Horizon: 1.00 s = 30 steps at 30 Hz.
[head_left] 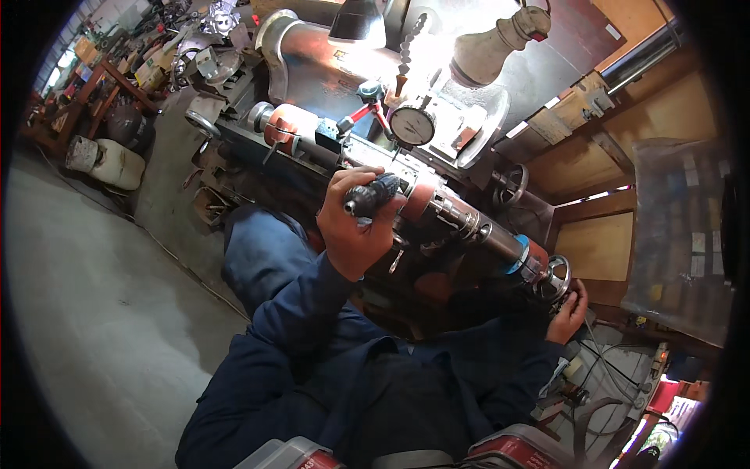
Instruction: The person operates a valve grinding machine to resurface engine valves. They place a valve into the chuck, adjust the machine to bring the grinding wheel into contact with the valve face, and use a dial indicator to check the precision of the work.
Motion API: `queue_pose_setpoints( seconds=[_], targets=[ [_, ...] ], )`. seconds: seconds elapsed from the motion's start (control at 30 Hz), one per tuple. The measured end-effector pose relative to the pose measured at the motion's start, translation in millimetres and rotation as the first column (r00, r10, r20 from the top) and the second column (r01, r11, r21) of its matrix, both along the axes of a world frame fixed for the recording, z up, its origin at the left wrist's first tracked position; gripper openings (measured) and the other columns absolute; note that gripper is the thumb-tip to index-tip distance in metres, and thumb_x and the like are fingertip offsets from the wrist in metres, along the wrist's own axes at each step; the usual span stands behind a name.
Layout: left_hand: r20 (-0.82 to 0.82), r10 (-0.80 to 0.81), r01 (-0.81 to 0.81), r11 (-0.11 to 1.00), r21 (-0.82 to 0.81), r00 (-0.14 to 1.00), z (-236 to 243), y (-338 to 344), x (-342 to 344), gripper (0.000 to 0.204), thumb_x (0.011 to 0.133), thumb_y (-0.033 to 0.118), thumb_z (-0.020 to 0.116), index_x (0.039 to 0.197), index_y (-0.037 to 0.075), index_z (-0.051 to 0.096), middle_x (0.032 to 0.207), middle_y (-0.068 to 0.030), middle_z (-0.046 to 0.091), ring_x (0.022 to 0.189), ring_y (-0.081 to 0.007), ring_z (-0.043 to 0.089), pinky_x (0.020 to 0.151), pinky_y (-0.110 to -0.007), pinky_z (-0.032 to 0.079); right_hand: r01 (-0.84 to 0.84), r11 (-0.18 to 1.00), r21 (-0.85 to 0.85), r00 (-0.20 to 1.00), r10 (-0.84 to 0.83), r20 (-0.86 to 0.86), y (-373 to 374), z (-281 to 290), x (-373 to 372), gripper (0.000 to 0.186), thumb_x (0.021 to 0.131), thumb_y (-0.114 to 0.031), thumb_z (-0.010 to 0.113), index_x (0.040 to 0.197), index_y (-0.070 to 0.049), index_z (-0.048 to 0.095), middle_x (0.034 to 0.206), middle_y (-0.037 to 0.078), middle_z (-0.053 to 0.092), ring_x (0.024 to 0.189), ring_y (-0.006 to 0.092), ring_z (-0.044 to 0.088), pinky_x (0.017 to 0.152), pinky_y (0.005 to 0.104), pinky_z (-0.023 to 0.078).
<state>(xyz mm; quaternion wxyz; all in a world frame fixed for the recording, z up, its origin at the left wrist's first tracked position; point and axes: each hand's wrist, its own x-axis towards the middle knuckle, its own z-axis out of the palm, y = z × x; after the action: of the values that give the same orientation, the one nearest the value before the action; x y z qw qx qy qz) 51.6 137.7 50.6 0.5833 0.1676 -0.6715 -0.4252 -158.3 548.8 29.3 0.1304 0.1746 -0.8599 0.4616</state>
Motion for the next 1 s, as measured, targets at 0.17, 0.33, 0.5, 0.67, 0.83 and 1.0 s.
queue_pose_setpoints(
  seconds=[0.17, 0.33, 0.5, 0.67, 0.83, 1.0],
  targets=[
    [0.468, 0.092, -0.042, 0.992, -0.116, 0.879, -8, -7, -1, 0.043, 0.080, 0.006, 0.079, 0.114, 0.005, 0.052, 0.105, -0.0150, 0.064, 0.097, -0.0267, 0.067, 0.083, -0.036, 0.056, -0.056, 0.996, 0.074, 0.997, 0.060, -0.049, 0, -6, -3, 0.029, 0.100, -0.012, 0.056, 0.127, 0.001, 0.056, 0.113, 0.009, 0.063, 0.103, 0.0181, 0.060, 0.092, 0.0304, 0.046],
    [0.068, 0.033, -0.027, 0.996, -0.083, 0.997, -1, -1, 1, 0.046, 0.080, 0.007, 0.080, 0.114, 0.005, 0.050, 0.107, -0.0169, 0.063, 0.098, -0.0279, 0.066, 0.085, -0.039, 0.055, -0.022, 0.997, 0.071, 0.996, 0.028, -0.085, 6, -11, -2, 0.025, 0.098, -0.008, 0.058, 0.122, 0.001, 0.059, 0.113, 0.008, 0.062, 0.102, 0.0184, 0.060, 0.092, 0.0310, 0.047],
    [-0.258, 0.021, -0.034, 0.998, -0.046, 0.966, -8, -11, 0, 0.048, 0.082, 0.010, 0.080, 0.116, 0.006, 0.047, 0.110, -0.0175, 0.063, 0.101, -0.0271, 0.064, 0.087, -0.037, 0.054, -0.023, 0.999, 0.023, 0.994, 0.025, -0.109, 10, -10, -20, 0.019, 0.095, -0.004, 0.062, 0.113, 0.000, 0.064, 0.112, 0.007, 0.063, 0.104, 0.0184, 0.061, 0.091, 0.0311, 0.048],
    [-0.251, -0.005, 0.000, 1.000, -0.018, 0.968, -12, -10, 0, 0.046, 0.083, 0.011, 0.079, 0.116, 0.005, 0.047, 0.110, -0.0173, 0.062, 0.101, -0.0270, 0.064, 0.088, -0.037, 0.053, 0.011, 0.990, 0.138, 1.000, -0.008, -0.022, -14, -5, -47, 0.018, 0.094, -0.002, 0.061, 0.111, -0.001, 0.066, 0.103, 0.006, 0.064, 0.095, 0.0172, 0.064, 0.089, 0.0297, 0.050],
    [-0.226, -0.014, 0.007, 1.000, -0.029, 0.974, -13, -10, -1, 0.045, 0.084, 0.012, 0.078, 0.116, 0.004, 0.047, 0.110, -0.0172, 0.062, 0.101, -0.0269, 0.063, 0.088, -0.037, 0.053, -0.127, 0.893, -0.431, 0.848, 0.323, 0.419, 4, -33, -82, 0.029, 0.094, -0.025, 0.064, 0.104, 0.002, 0.068, 0.102, 0.007, 0.068, 0.092, 0.0159, 0.065, 0.082, 0.0314, 0.053],
    [-0.195, 0.009, -0.001, 0.999, 0.038, 0.981, -15, -14, 3, 0.043, 0.085, 0.011, 0.076, 0.117, 0.004, 0.049, 0.109, -0.0166, 0.062, 0.100, -0.0270, 0.063, 0.088, -0.037, 0.052, -0.293, 0.947, 0.135, 0.896, 0.223, 0.384, 7, -36, -61, 0.035, 0.091, -0.027, 0.066, 0.109, 0.003, 0.067, 0.101, 0.008, 0.070, 0.092, 0.0172, 0.066, 0.082, 0.0320, 0.051]
  ],
)
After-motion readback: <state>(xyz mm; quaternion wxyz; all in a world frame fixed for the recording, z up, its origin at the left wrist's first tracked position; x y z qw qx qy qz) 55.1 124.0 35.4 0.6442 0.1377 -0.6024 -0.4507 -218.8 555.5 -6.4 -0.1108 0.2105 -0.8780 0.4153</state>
